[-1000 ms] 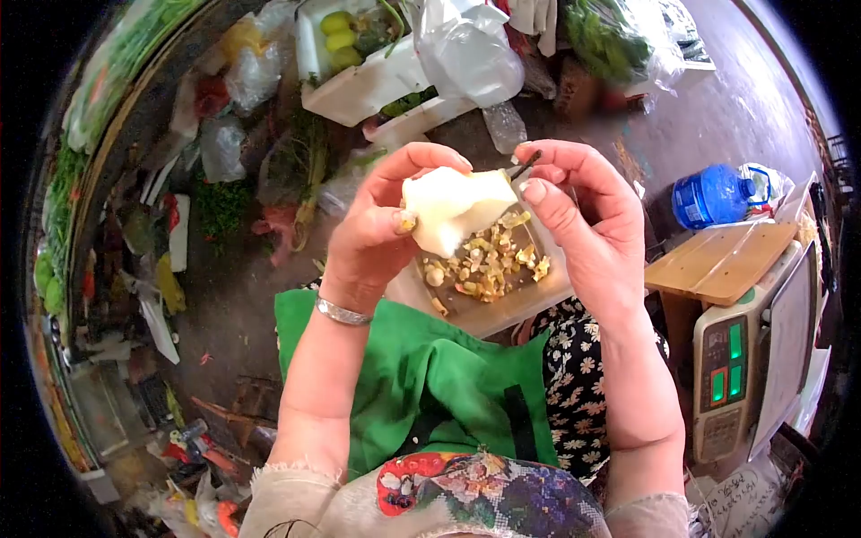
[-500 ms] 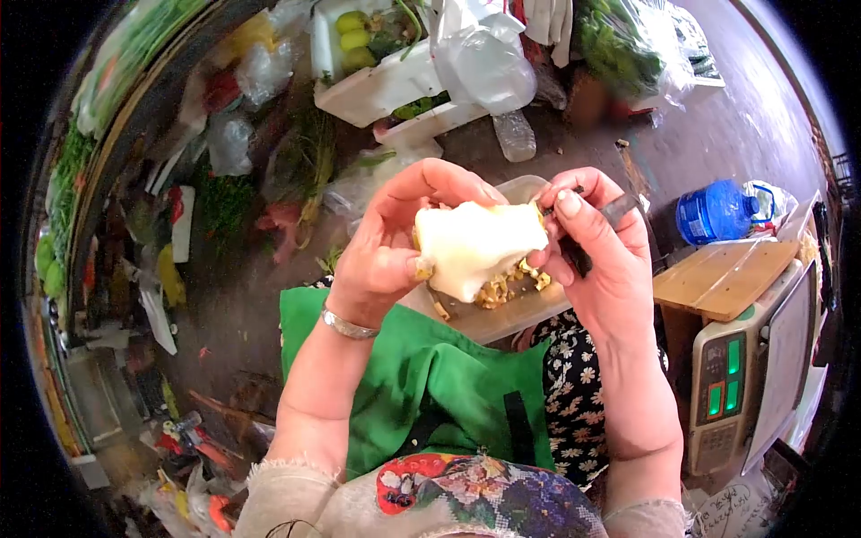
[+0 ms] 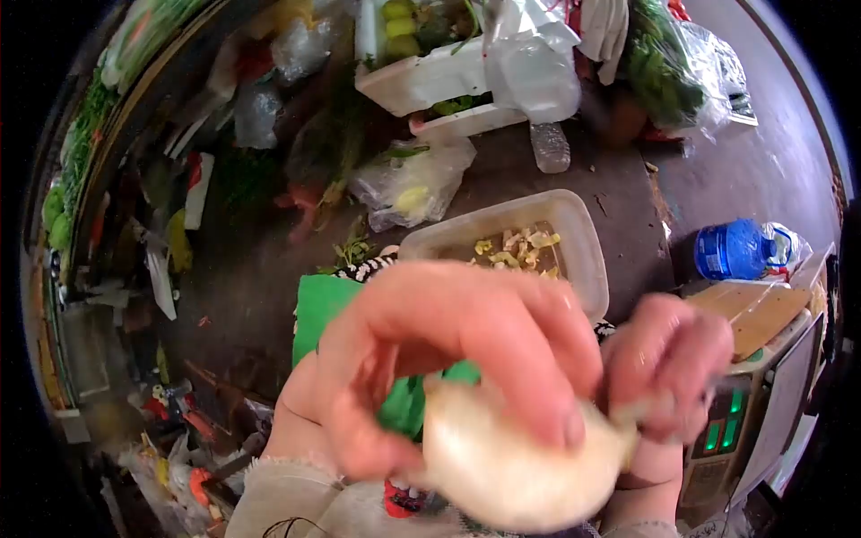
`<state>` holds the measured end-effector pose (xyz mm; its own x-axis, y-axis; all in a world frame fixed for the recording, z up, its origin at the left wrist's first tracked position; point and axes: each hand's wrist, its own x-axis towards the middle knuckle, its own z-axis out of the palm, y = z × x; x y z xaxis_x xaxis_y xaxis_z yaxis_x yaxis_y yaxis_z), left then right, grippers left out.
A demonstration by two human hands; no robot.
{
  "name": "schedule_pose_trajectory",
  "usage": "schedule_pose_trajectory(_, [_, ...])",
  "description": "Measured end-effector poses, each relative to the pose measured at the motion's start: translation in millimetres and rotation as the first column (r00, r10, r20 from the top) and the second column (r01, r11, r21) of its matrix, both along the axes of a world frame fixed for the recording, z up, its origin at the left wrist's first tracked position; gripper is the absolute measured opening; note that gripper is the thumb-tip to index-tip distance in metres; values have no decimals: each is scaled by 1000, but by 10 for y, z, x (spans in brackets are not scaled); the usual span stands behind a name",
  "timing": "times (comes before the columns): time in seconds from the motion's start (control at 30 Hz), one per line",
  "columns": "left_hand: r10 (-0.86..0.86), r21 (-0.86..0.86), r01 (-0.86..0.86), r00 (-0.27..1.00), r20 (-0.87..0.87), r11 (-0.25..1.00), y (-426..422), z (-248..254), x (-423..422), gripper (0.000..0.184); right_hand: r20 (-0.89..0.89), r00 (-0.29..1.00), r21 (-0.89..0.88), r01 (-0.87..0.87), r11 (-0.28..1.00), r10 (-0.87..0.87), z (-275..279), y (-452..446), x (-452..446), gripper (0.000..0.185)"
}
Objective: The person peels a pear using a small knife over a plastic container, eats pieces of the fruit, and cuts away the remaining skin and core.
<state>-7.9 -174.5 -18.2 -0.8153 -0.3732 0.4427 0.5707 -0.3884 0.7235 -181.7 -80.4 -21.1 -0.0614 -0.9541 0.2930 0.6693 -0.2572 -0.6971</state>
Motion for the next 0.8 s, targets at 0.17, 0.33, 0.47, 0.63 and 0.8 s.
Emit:
schedule_pose_trajectory(0.17, [-58, -193, 19, 978, -199, 981, 110, 42, -60, 42, -128, 850, -379, -518, 767, 511, 81, -219, -250, 12])
schedule_pose_trajectory(0.33, [128, 144, -73, 897, -422, 987, 533, -103, -260, 41, -71, 908, -354, -411, 840, 414, 198, -102, -114, 10])
schedule_pose_trajectory(0.47, [171, 194, -82, 846, -505, 978, 547, -39, -355, 40, 7, 898, -353, -410, 841, 441, 172, -114, -109, 8])
schedule_pose_trajectory(0.63, [500, 638, -304, 853, -148, 707, 869, 253, -322, 37, 42, 935, -287, -327, 900, 353, 190, -55, -51, 10])
schedule_pose_trajectory(0.8, [125, 313, -120, 992, 4, 942, 202, -8, -143, 50, 99, 993, -170, -51, 984, 69, 17, -12, 1, 13])
